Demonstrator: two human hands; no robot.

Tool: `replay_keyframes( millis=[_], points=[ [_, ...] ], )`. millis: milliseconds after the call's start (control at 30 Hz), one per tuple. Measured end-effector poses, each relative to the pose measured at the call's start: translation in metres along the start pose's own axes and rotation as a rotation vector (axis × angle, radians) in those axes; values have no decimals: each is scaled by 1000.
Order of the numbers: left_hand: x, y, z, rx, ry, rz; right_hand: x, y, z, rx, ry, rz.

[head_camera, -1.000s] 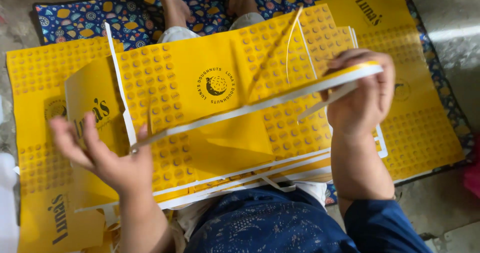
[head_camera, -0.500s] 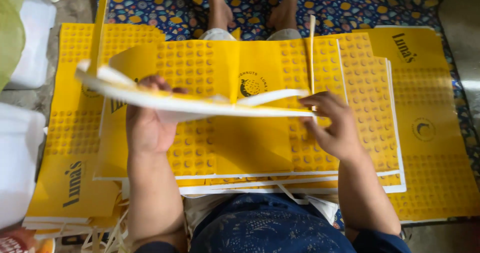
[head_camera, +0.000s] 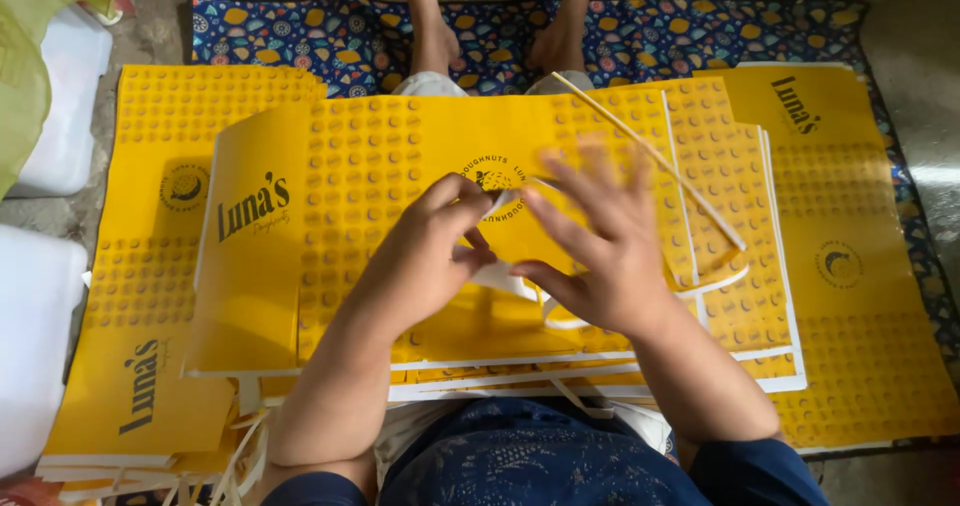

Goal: Stripping off waste paper strips from die-cut packaging sheets

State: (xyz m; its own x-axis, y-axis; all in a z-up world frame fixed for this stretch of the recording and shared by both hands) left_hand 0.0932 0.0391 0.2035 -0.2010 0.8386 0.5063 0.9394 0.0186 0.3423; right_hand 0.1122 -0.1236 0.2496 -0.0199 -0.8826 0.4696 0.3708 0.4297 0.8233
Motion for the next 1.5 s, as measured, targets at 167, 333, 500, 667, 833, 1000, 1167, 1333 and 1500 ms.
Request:
replay_keyframes(
  millis=[167,333,500,667,833,1000,1167,1333,1500],
  points=[
    [26,-10,14,88,-291,-246,-32,-22,-31,-217,160,-81],
    [12,-21,87,285,-514,-276,-23,-60,-68,-203,562,-393],
    [-1,-26,116,223,-783,-644,-29,-36,-24,-168,398,-234],
    [-40,-12,77,236,-1234,-539,-69,-43,11,-162,235,-59],
    [-59,-15,70,246,-1317,-284,-70,-62,-4,-188,19,-100],
    [-33,-16,72,193,-1106,-449,-78,-81,-11,-226,113,-131],
    [30,-26,110,311,-1265,-669,-81,-81,-13,-292,224,-13],
    [123,-50,146,195,-1306,-594,-89,-123,-33,-284,122,428],
    [170,-76,165,152,-1495,-536,-53,-159,-69,-57,33,499]
  ],
)
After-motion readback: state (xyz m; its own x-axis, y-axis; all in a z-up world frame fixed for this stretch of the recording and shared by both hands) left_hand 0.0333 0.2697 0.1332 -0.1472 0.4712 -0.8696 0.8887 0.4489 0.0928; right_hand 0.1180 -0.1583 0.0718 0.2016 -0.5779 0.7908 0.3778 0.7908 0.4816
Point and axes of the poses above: each hand's wrist, its own y-axis towards the middle knuckle, its own x-axis out of the back of the hand, z = x × y, the point moved 9 cm from there along y, towards the middle knuckle, and after that the axes turned 6 degrees about -z, right-handed, at the moved point
